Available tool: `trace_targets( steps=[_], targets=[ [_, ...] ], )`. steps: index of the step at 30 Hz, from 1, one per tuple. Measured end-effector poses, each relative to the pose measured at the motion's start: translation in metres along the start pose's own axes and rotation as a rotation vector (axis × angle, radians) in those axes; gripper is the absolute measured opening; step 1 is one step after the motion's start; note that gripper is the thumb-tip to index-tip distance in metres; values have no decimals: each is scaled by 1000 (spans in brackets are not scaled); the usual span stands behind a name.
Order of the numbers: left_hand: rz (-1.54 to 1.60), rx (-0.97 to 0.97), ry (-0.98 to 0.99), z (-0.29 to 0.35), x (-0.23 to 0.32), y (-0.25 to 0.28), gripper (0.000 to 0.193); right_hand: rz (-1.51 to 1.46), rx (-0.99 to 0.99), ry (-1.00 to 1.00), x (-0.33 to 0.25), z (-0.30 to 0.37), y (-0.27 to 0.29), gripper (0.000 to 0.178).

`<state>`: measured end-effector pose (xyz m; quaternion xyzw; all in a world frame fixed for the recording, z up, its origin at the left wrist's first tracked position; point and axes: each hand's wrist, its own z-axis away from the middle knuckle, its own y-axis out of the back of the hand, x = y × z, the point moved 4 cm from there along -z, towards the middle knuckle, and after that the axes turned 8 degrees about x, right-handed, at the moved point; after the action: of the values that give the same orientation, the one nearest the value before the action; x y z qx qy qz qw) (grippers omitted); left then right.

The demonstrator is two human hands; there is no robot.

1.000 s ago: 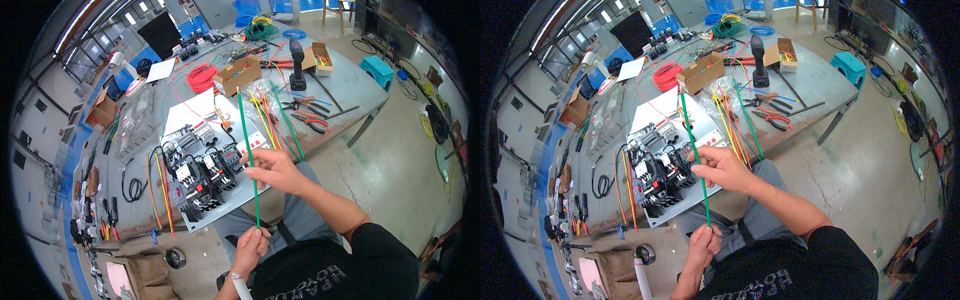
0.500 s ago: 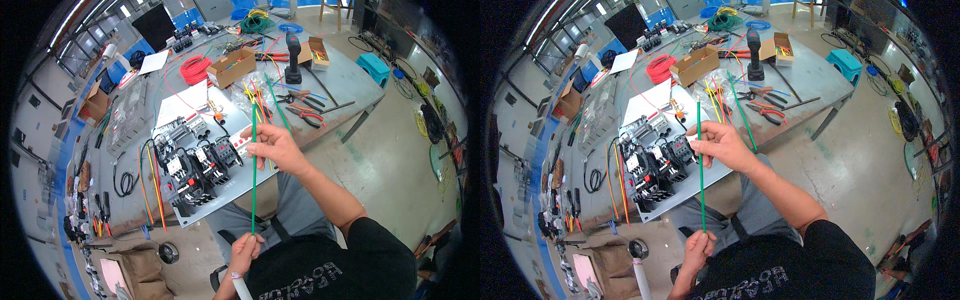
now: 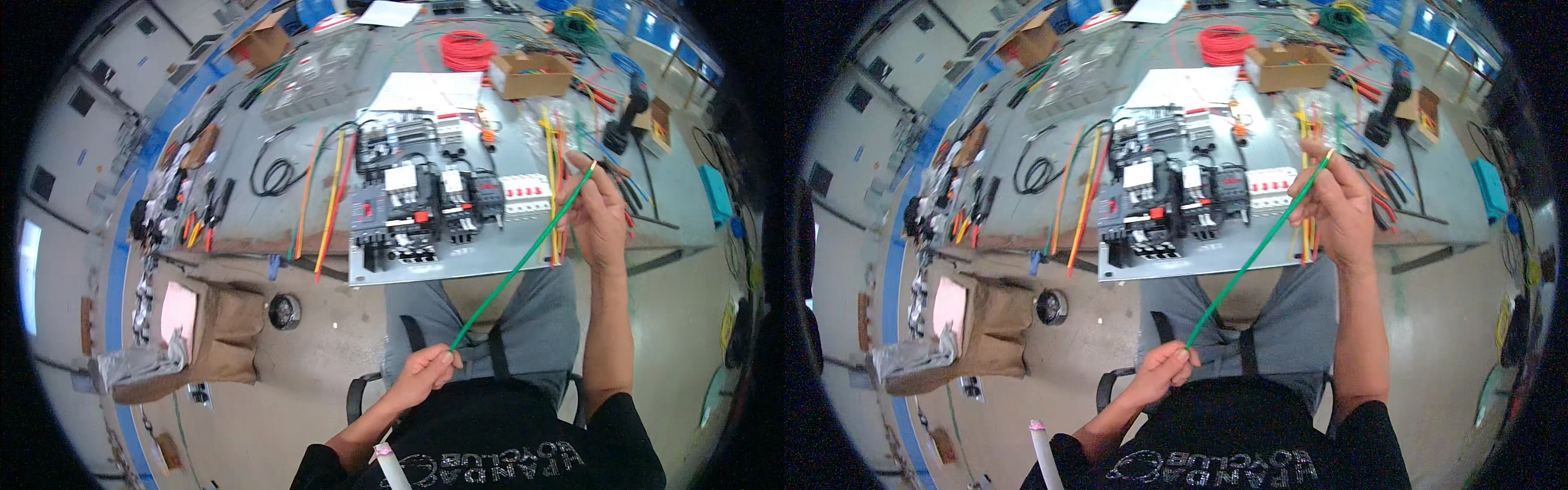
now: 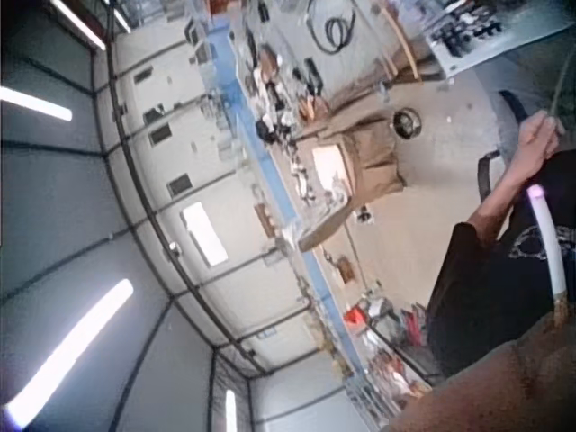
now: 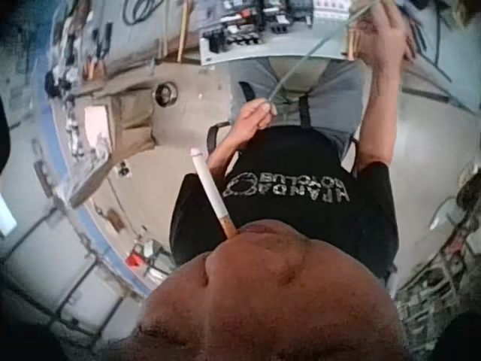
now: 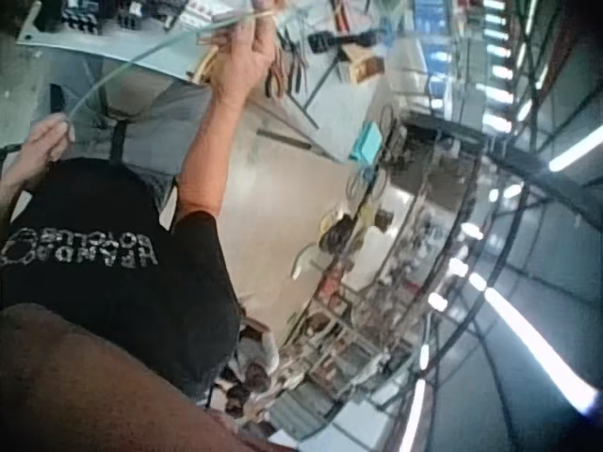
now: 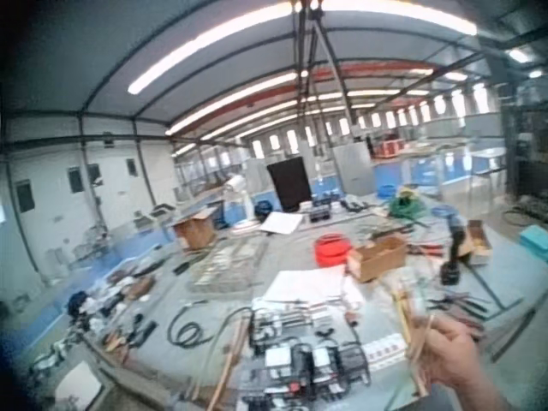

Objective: The person strips insulation from multiple colored wires using a wire stripper and arranges them on a DIN rail-mounted electrical panel. They handle green, red, yellow, and blue wires, cutting and preparing each for connection.

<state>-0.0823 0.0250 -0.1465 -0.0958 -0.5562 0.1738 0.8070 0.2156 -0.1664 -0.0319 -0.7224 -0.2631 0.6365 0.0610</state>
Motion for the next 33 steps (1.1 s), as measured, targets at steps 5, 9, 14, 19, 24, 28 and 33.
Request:
trace_targets(
  steps=[5, 9, 14, 19, 24, 28, 33],
  targets=[
    [-325, 603, -256, 17, 62, 82, 29, 259, -139, -111, 18, 12, -18, 51],
    [-714, 910, -315, 24, 113, 156, 34, 278, -123, -227, 45, 24, 0, 43],
    [-1080, 968, -347, -20, 136, 230, 31, 297, -93, -294, 57, 40, 8, 37],
    [-1330, 970, -317, -77, 176, 260, 33, 290, -68, -309, 57, 47, 13, 36],
    [-1500, 1246, -193, -79, 208, 299, 35, 303, -16, -325, 60, 62, 32, 35],
    [-1177, 1062, 129, -82, 183, 346, 37, 273, 10, -360, 70, 72, 39, 34],
    [-921, 939, -8, -80, 167, 362, 32, 246, -22, -393, 76, 76, 34, 34]
  ],
)
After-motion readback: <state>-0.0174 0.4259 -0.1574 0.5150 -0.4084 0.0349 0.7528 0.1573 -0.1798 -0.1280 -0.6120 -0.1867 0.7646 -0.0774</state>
